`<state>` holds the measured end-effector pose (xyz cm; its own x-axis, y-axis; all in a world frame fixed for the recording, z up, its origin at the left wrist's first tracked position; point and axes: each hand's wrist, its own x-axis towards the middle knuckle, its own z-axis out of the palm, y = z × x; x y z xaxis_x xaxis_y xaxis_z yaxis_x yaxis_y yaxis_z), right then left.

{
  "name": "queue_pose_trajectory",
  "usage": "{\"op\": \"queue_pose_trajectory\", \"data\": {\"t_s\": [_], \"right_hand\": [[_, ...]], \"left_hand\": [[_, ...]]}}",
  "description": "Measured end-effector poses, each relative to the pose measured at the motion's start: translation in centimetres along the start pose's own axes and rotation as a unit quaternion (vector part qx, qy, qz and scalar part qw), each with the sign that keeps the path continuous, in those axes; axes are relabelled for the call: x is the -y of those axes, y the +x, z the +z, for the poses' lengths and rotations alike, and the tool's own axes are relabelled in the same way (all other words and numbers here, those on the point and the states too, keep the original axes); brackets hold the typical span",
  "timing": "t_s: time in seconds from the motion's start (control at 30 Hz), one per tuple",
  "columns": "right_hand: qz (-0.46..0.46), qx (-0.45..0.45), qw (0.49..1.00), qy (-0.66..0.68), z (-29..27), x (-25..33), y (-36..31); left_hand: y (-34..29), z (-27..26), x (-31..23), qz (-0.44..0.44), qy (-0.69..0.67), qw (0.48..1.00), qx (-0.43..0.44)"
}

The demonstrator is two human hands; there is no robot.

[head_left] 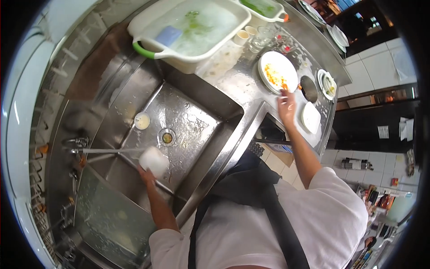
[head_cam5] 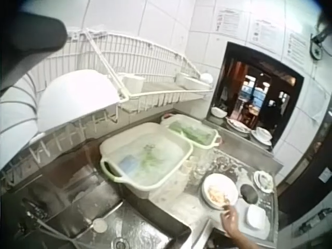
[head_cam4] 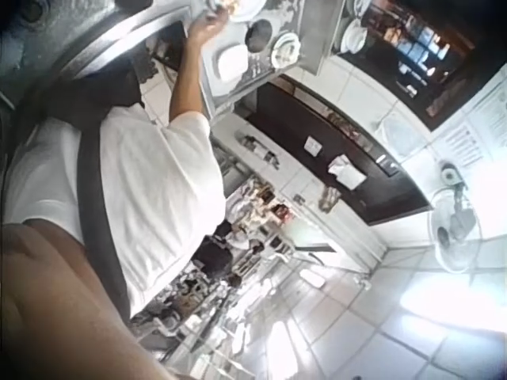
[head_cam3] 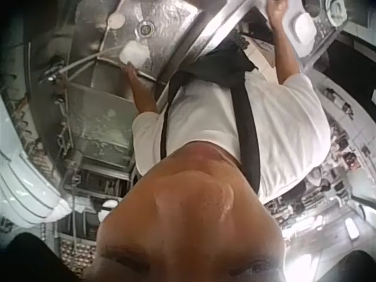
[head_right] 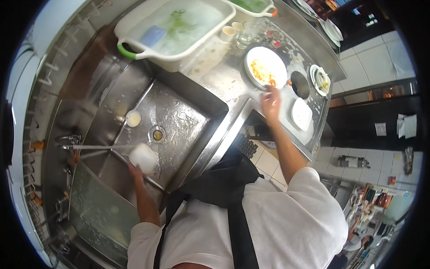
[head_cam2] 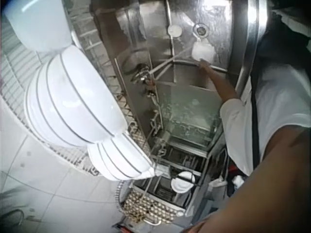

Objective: Washing and rinsing plates, bowls, and glasses in a commercial kitchen sink.

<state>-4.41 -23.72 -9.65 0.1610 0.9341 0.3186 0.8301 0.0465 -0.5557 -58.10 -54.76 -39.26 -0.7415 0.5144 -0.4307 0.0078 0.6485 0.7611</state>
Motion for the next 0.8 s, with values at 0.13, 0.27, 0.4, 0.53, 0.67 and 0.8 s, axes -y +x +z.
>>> {"op": "queue_pose_trajectory", "data": {"t_s": [0.13, 0.27, 0.4, 0.53, 0.67, 0.8], "right_hand": [[0.434, 0.014, 0.857, 0.276, -1.7, -8.2, 5.5], [0.386, 0.015, 0.911, 0.142, -1.0, -14.7, 6.2], [0.260, 0.020, 0.881, -0.394, -9.4, -22.8, 1.8], [0.603, 0.004, 0.764, 0.229, -10.8, -29.7, -2.3], [0.616, -0.155, 0.700, 0.326, -8.4, -32.6, -3.2], [0.453, -0.237, 0.784, 0.353, -8.9, -26.7, -2.8]], "left_hand": [[-1.7, 1.8, 8.6, -0.024, 0.398, 0.915, 0.055], [-0.2, 2.7, 13.5, -0.081, 0.384, 0.912, 0.116], [2.7, 2.8, 12.9, -0.018, 0.402, 0.909, 0.106], [7.3, 0.5, 2.7, -0.096, -0.079, 0.987, 0.106], [6.9, -4.0, -12.7, 0.059, -0.615, 0.772, 0.150], [4.5, -7.9, -23.0, 0.044, -0.633, 0.766, 0.103]]}}
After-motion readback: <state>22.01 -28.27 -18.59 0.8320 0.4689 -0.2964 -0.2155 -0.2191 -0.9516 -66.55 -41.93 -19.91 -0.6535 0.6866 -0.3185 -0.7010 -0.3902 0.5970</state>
